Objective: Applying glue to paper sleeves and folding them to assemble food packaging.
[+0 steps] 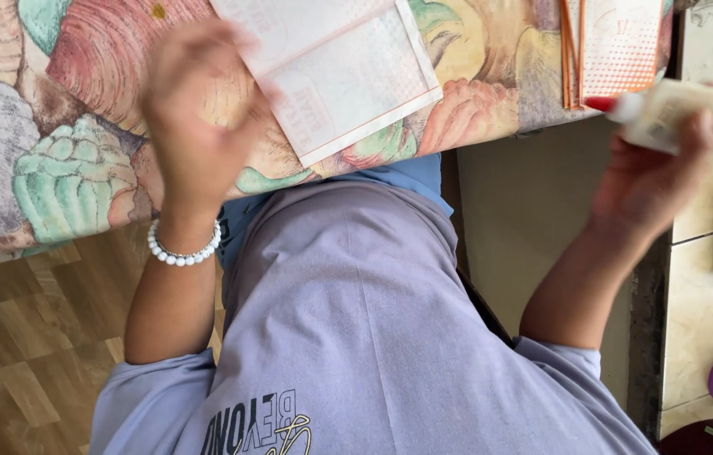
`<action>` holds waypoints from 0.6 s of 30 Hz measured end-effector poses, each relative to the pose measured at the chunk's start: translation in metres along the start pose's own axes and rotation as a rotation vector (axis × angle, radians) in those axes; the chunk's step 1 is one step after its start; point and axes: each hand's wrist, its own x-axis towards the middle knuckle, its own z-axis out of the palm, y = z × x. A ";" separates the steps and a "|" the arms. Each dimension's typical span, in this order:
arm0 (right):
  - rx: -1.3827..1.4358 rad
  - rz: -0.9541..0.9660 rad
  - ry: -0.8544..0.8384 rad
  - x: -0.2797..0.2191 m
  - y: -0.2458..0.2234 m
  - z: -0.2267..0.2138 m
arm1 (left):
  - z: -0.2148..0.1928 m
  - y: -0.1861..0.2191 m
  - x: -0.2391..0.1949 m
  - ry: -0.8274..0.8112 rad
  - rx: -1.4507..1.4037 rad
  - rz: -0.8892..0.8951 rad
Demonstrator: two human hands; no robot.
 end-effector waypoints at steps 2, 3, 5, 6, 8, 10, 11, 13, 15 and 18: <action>-0.130 -0.268 0.110 0.007 -0.015 -0.052 | 0.000 -0.006 0.012 0.262 0.253 -0.184; -0.127 -0.270 0.114 0.004 -0.021 -0.061 | 0.006 -0.022 0.011 0.260 0.252 -0.179; -0.157 -0.542 0.433 -0.002 -0.032 -0.078 | 0.015 -0.053 0.011 0.051 0.447 -0.425; -0.150 -0.544 0.435 0.002 -0.033 -0.103 | 0.022 -0.053 0.017 0.052 0.450 -0.417; -0.352 -0.611 0.778 0.009 -0.033 -0.152 | 0.036 -0.055 0.029 -0.001 0.655 -0.514; -0.412 -0.665 0.722 0.003 -0.037 -0.150 | 0.037 -0.054 0.033 -0.007 0.642 -0.484; -0.477 -0.721 0.664 -0.001 -0.039 -0.149 | 0.039 -0.055 0.035 -0.014 0.625 -0.458; -0.745 -0.823 0.722 0.017 -0.037 -0.187 | 0.035 -0.067 0.035 0.022 0.607 -0.399; -1.025 -0.917 0.769 0.020 -0.038 -0.204 | 0.035 -0.072 0.035 0.057 0.583 -0.342; -1.222 -0.921 0.678 0.018 -0.031 -0.203 | 0.031 -0.068 0.032 0.175 0.298 -0.382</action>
